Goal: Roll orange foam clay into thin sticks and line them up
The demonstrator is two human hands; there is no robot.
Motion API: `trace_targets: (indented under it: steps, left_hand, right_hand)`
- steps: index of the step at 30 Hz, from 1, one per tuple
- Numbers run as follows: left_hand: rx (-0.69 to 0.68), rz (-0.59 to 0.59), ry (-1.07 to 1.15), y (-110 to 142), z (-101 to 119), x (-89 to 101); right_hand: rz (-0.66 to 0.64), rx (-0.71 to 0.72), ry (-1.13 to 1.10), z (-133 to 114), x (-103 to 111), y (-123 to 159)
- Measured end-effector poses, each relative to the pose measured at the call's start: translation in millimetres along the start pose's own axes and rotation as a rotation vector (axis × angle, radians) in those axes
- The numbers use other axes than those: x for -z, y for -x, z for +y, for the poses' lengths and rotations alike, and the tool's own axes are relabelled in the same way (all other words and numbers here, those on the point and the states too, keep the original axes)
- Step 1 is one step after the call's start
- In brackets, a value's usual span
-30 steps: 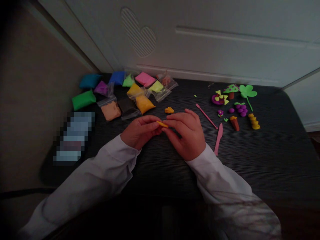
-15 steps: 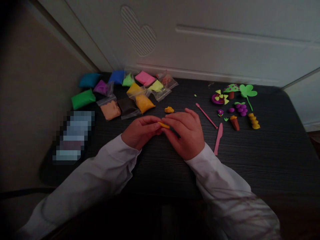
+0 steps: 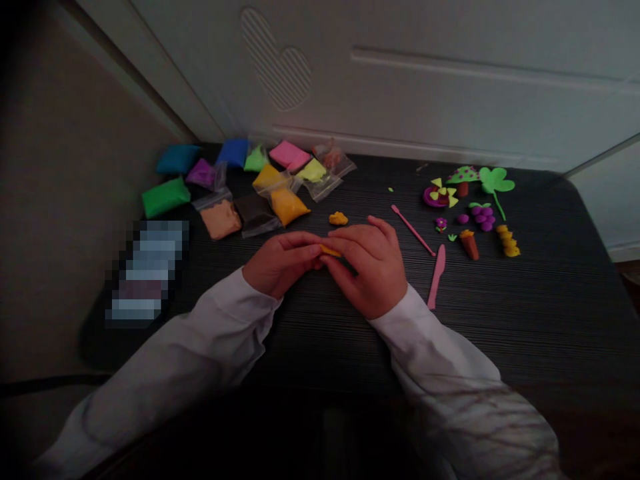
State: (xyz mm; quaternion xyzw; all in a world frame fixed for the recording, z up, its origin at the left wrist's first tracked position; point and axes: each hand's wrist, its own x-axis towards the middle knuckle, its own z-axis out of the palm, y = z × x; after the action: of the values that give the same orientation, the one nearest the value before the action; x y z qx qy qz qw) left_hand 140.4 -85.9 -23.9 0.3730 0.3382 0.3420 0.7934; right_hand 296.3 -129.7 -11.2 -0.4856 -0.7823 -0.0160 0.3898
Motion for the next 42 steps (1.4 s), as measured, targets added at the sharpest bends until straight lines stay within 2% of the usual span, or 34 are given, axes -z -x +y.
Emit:
trace_targets:
  steps: [15, 42]
  left_hand:
    - [-0.028, -0.03, -0.056, -1.0, -0.6, 0.5]
    - [-0.021, 0.011, 0.047, -1.2, -0.8, 1.1]
  right_hand:
    - [-0.001, 0.0, -0.011, -0.1, -3.2, 1.3]
    - [0.043, -0.006, 0.01, 1.4, -1.2, 0.5]
